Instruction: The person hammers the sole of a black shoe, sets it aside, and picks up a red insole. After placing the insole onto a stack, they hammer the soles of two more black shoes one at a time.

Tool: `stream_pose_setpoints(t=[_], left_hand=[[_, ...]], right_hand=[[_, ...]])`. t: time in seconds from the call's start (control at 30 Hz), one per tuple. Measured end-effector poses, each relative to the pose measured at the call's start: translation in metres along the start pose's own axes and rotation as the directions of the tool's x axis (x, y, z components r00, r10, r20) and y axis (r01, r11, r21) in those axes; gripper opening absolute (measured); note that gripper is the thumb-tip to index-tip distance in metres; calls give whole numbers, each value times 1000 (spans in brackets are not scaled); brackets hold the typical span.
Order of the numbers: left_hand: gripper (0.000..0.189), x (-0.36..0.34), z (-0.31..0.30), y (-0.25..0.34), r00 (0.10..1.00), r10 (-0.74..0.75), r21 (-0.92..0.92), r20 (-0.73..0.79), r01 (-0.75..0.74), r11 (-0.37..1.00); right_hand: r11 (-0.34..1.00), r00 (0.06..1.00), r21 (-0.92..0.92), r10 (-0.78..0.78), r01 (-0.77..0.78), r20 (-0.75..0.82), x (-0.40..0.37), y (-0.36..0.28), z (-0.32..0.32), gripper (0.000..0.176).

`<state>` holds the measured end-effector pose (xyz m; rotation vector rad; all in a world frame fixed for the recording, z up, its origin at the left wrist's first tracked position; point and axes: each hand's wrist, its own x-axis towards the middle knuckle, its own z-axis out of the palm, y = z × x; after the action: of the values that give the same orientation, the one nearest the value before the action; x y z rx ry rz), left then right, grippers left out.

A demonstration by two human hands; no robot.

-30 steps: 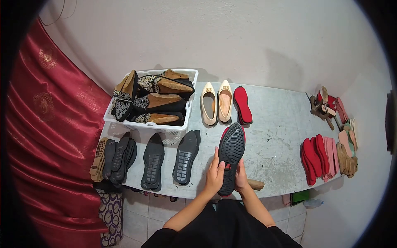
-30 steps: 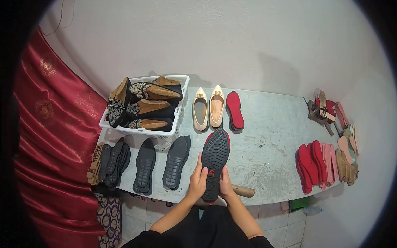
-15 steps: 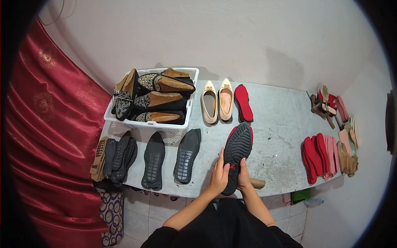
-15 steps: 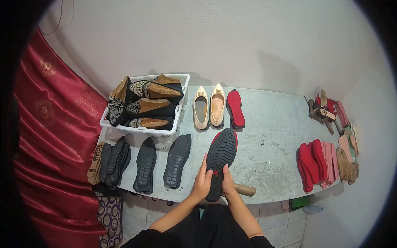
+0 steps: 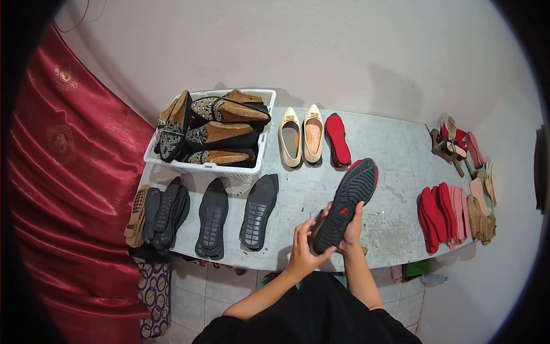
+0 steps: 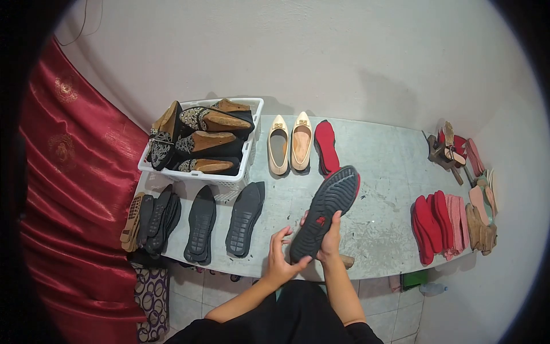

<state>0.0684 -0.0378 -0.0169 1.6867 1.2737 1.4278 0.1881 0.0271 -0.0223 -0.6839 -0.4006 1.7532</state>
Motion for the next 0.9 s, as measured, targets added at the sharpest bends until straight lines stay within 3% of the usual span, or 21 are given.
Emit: stream_pose_setpoints(t=[0.1, 0.3, 0.4, 0.63, 0.73, 0.8, 0.83, 0.87, 0.9], left_hand=[[84, -4, 7, 4, 1000, 8, 49, 0, -8, 999], [74, -4, 13, 13, 996, 68, 184, -60, -56, 981], [69, -7, 13, 14, 997, 29, 141, -76, -18, 990], [68, -11, 15, 13, 997, 46, 126, -59, -39, 991], [67, -11, 17, 12, 999, 44, 121, -25, -41, 992], [67, -12, 17, 10, 998, 58, 130, 3, -58, 990], [64, -16, 17, 9, 1000, 5, 50, 30, -7, 999], [60, -18, 18, 7, 997, -46, -29, 63, 48, 998], [60, -19, 19, 2, 997, -39, -34, 69, 42, 999]], right_hand=[[984, 991, 140, -119, 110, 58, -1, -11, 7, 69], [969, 980, 155, -198, 194, 10, -3, -3, 4, 73], [958, 977, 195, -198, 209, -76, -10, -2, 13, 78], [942, 984, 285, -162, 178, -78, -17, -11, 12, 81], [939, 976, 267, -214, 216, -36, -18, -12, 2, 68], [986, 990, 86, -143, 144, -18, -17, -11, -13, 51], [989, 989, 27, -146, 147, -39, -20, -14, -15, 41], [987, 987, 27, -155, 156, -39, -23, -15, -15, 41], [978, 983, -103, -184, 181, -20, -28, -18, -8, 41]])
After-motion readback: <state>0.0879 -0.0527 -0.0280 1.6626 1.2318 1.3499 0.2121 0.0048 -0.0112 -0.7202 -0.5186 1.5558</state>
